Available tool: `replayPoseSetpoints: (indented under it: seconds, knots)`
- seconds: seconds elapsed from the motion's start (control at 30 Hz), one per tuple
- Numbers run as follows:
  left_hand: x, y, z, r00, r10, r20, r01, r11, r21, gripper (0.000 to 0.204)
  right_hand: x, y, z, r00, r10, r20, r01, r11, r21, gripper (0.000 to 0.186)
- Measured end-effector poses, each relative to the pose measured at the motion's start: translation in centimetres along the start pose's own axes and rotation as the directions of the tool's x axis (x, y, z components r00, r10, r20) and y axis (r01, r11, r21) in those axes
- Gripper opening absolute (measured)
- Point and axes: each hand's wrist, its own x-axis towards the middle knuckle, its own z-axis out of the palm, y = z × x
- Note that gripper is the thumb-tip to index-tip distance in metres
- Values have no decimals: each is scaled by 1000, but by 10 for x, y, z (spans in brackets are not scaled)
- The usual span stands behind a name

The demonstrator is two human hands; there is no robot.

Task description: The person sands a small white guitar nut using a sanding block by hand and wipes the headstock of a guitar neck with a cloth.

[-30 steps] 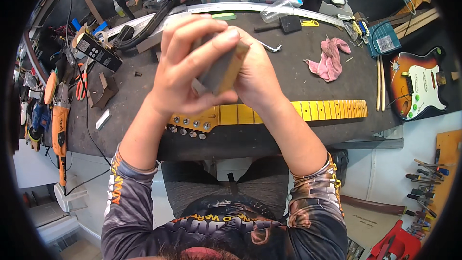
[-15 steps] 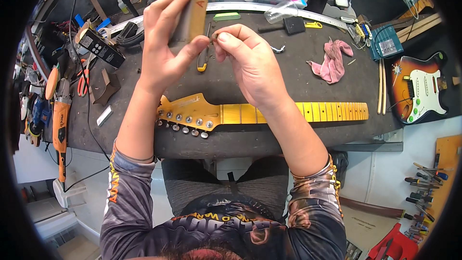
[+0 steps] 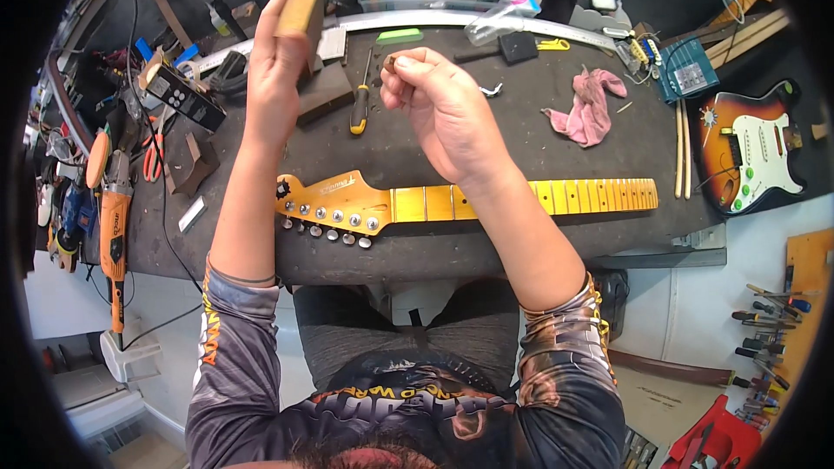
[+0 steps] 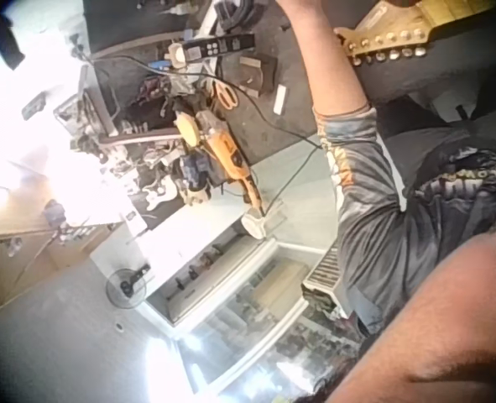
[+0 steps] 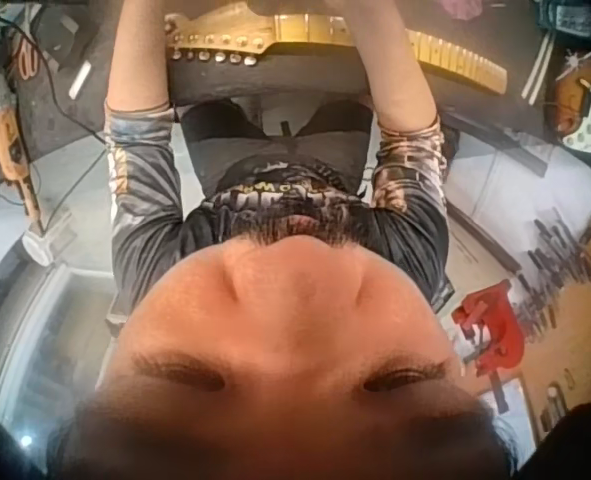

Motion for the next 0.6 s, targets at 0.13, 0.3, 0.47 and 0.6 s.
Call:
replayPoseSetpoints:
  seconds: [0.13, 0.3, 0.47, 0.6]
  knots:
    - [29, 16, 11, 961, -272, 50, 269, 875, -402, 66, 17, -8, -8, 996, 49, -69, -51, 998, -33, 15]
    - [34, 23, 16, 992, -112, 53, 121, 961, -248, 74, 39, -23, 0, 999, 8, -34, -11, 996, -84, 13]
    - [4, 33, 18, 910, 358, 209, -402, 887, 227, 80, 24, -22, 9, 976, -194, -97, 146, 918, -369, 15]
    - [-12, 56, 40, 726, 597, 342, -682, 688, 248, 77, 2, -19, 13, 963, -239, -121, 181, 913, -367, 18]
